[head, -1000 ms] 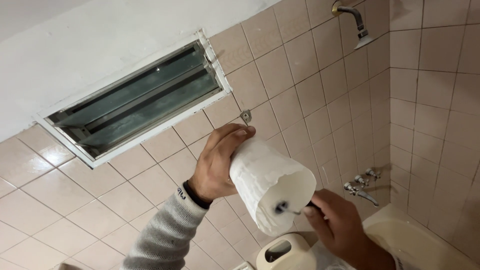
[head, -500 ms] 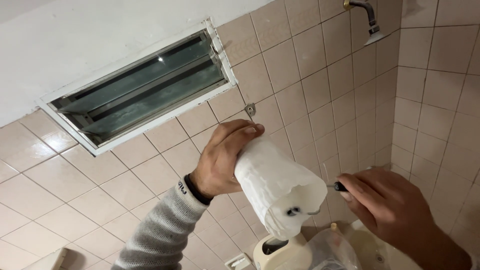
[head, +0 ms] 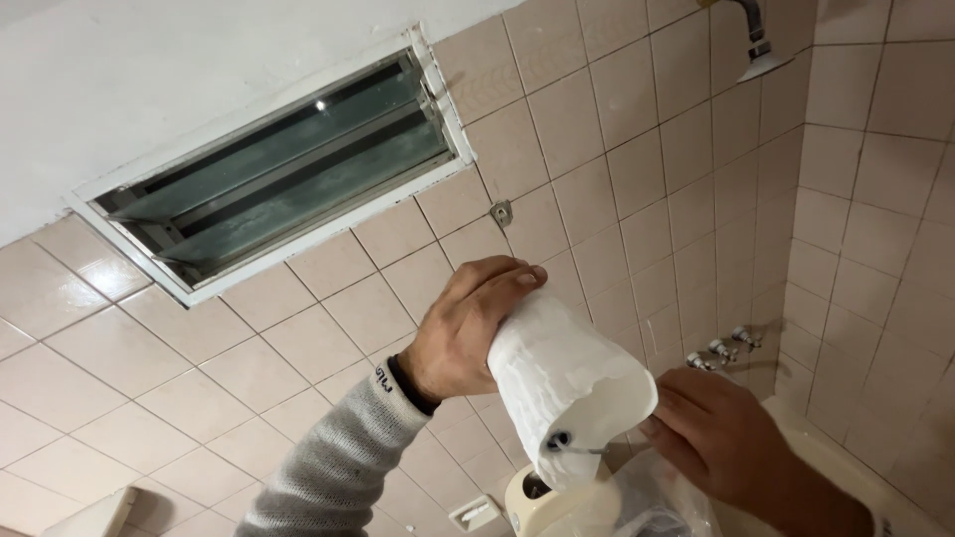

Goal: Painting an overhead beam or ceiling area using a small paint roller in a bathroom.

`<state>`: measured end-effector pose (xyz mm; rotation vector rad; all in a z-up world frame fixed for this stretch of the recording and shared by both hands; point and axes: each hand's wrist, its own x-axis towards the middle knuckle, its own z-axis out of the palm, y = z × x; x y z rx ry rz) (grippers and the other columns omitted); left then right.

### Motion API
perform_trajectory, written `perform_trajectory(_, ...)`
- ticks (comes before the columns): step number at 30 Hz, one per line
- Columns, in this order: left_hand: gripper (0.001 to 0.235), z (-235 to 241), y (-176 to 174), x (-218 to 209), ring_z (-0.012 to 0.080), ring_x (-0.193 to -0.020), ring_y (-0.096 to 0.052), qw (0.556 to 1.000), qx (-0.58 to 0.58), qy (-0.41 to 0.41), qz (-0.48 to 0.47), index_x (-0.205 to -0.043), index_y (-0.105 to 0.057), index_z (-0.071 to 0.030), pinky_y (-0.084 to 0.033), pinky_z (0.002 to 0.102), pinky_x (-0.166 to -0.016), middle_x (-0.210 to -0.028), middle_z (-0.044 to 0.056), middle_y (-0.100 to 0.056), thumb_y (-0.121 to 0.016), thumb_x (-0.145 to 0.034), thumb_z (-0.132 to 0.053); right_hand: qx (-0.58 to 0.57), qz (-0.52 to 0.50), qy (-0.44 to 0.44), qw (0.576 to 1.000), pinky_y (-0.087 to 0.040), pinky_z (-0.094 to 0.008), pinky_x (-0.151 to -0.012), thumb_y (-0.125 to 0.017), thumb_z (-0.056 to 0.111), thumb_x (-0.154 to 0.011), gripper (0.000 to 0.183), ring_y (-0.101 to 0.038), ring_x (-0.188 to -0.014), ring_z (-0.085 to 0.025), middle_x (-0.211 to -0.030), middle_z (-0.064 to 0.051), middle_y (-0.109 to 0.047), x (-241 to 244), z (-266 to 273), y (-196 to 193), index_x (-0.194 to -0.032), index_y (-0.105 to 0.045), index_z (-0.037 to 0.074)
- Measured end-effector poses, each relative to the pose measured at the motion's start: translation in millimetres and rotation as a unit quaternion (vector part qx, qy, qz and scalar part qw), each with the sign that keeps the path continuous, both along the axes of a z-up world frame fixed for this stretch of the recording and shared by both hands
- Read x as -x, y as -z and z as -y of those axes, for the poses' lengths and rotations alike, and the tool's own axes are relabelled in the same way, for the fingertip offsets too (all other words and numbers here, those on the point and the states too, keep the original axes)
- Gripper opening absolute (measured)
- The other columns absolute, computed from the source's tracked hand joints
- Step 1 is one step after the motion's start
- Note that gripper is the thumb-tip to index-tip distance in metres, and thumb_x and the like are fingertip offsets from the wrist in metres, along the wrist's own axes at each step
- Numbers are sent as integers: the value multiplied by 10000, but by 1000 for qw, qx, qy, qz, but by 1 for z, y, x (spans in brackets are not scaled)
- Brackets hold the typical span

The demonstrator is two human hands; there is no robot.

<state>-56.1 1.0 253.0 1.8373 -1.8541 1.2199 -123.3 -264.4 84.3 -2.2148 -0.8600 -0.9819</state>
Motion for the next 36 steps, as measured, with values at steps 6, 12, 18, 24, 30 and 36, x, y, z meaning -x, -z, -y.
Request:
perform_trajectory(6,735,-4,14,-2,348,-1245,-621,999,9,-16,-40,-1340,-495,31,-579,436,-1052,-1327,168,-652,-925,-775,-160,-108,-100,-82,986,-572,-373,-665,-612,196,-938,231,-692,-776,-233,-922,-118,-709,1,-25,27,-1072,-669,17)
perform_trajectory(12,805,-9,58,-16,371,-1261,-613,990,68,-28,-124,-1358,-459,20,-556,451,-1072,-1328,192,-636,-943,-758,-210,-276,-273,-128,913,-532,-295,-643,-585,198,-988,273,-629,-730,-140,-859,-84,-666,11,-37,64,-1161,-652,-3)
perform_trajectory(18,979,-7,114,-26,381,-1222,-613,953,170,-69,-240,-1354,-462,12,-541,457,-1038,-1331,207,-610,-1006,-605,-306,-365,-393,-92,839,-464,-277,-593,-593,197,-972,293,-527,-666,-113,-781,-58,-626,20,-18,68,-1174,-663,-4)
perform_trajectory(24,1017,11,174,-37,377,-1193,-622,907,233,-136,-324,-1356,-483,20,-536,461,-1013,-1310,197,-622,-1021,-555,-300,-380,-421,-58,821,-432,-273,-566,-540,213,-1008,310,-497,-614,-108,-710,-45,-614,19,13,61,-1147,-704,-10)
perform_trajectory(30,1011,39,242,-41,396,-1160,-609,863,283,-150,-391,-1342,-488,25,-523,462,-990,-1278,208,-608,-999,-513,-248,-404,-481,-6,778,-398,-276,-543,-503,239,-1035,337,-465,-582,-120,-631,-51,-573,18,42,52,-1089,-713,-19)
perform_trajectory(36,980,79,278,-42,385,-1139,-623,808,336,-165,-455,-1367,-452,39,-521,457,-973,-1251,195,-635,-959,-571,-226,-438,-537,37,720,-352,-276,-483,-477,272,-1021,388,-413,-499,-123,-579,-73,-574,10,63,51,-1055,-731,-19)
